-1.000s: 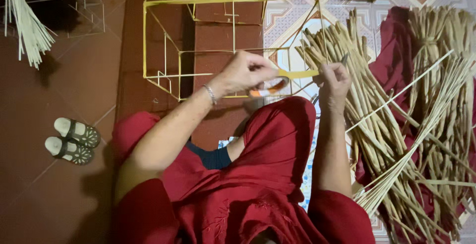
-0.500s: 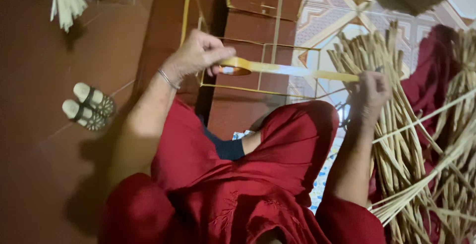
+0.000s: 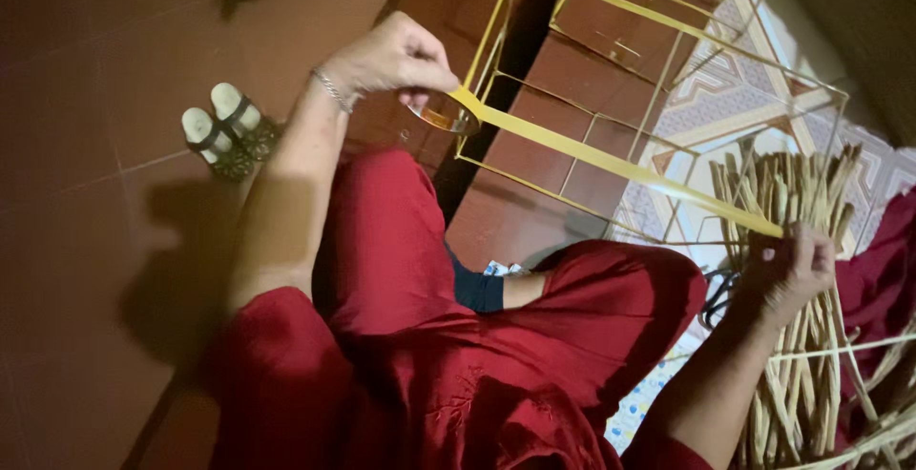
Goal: The person sits on the floor and wraps yellow tape around the joints of a rectangular bamboo frame. They use scissors to cut the tape and continue securing the frame's corners.
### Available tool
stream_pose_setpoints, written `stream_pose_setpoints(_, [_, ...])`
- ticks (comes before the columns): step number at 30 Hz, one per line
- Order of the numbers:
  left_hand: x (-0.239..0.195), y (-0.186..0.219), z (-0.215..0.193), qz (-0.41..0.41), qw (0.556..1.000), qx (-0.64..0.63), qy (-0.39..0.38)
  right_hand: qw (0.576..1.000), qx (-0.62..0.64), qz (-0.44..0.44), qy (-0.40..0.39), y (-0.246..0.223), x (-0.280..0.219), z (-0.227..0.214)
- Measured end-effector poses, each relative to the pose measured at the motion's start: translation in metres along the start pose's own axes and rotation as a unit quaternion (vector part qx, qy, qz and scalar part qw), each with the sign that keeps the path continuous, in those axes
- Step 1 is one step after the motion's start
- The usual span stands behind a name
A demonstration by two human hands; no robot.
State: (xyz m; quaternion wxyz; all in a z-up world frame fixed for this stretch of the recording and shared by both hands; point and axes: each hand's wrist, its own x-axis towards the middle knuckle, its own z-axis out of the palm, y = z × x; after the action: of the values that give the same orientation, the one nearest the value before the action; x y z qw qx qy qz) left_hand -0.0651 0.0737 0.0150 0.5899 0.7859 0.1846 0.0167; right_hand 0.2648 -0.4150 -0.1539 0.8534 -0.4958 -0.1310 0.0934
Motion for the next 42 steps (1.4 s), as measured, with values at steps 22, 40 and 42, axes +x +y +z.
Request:
stream_pose_setpoints(22, [0.012,-0.020,0.034,-0.006,0.913,0.368,0.173,1.000,-0.006,-0.015,-0.023,0.005,0.007,-0.017])
stream_pose_setpoints(40, [-0.021,-0.014,0.115,0.330,0.804,0.461,0.179,0.796,-0.484,-0.358,0.061,-0.013,0.044,0.035])
stream_pose_setpoints(42, [-0.024,-0.008,0.125,0.340,0.789,0.478,0.184,0.803,-0.490,-0.332,0.063,-0.015,0.032,0.050])
